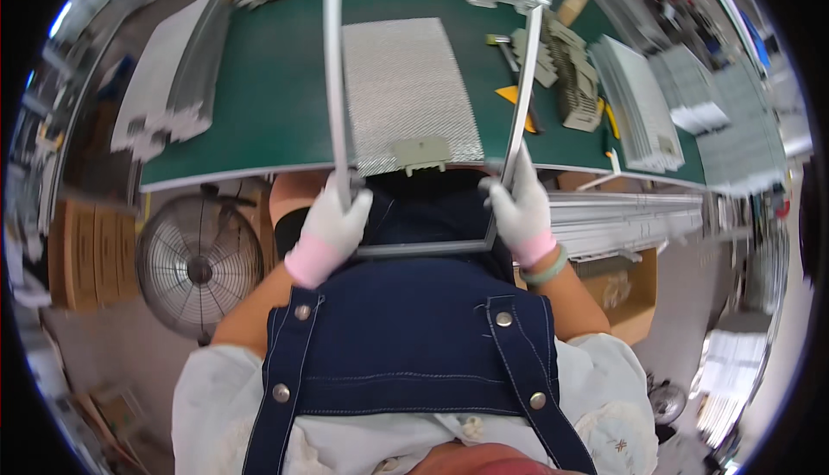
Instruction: The person assembles metal mesh frames by hand. They place a mesh sheet on a workbench, position a plastic insert, and fit metal side rails into the mesh edges. The person then uses a hammer to secure the rails and inspects the assembled unit before stacking it.
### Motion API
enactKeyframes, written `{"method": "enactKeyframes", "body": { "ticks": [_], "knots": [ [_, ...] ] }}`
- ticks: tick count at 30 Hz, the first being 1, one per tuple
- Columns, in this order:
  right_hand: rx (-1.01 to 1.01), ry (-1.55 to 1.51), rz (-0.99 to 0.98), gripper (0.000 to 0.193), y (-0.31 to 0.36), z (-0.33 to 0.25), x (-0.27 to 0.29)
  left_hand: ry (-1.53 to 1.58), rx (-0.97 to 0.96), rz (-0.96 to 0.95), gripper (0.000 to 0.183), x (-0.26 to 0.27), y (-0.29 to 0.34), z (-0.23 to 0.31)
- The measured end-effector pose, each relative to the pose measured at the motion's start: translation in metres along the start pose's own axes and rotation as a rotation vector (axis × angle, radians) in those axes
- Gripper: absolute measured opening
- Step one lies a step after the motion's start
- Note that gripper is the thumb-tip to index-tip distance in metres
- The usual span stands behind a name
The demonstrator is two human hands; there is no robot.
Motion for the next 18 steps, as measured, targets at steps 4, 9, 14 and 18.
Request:
{"method": "enactKeyframes", "body": {
  "ticks": [4, 9, 14, 18],
  "knots": [
    [0.4, 0.383, 0.179, 0.06, -0.074, 0.012, -0.009, -0.373, 0.063, 0.136, 0.03, 0.02, -0.032, -0.015],
    [0.059, 0.678, 0.099, 0.052, -0.098, 0.035, -0.027, -0.055, 0.33, -0.074, 0.044, 0.003, -0.042, -0.05],
    [0.09, 0.589, 0.085, 0.048, -0.088, 0.044, -0.02, 0.388, 0.431, -0.023, 0.036, -0.006, -0.026, -0.052],
    [-0.029, 0.57, 0.106, 0.056, -0.058, 0.037, -0.012, 0.143, 0.246, 0.045, 0.031, 0.008, -0.02, -0.062]
  ]
}}
Point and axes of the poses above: each hand's wrist, its own y-axis away from the middle knuckle, its own x-axis out of the back of the hand, z = x × y, the point moved 7 cm from there along -y, towards the middle knuckle, and after that the axes turned 5 degrees about -x, right-handed, at the moved point
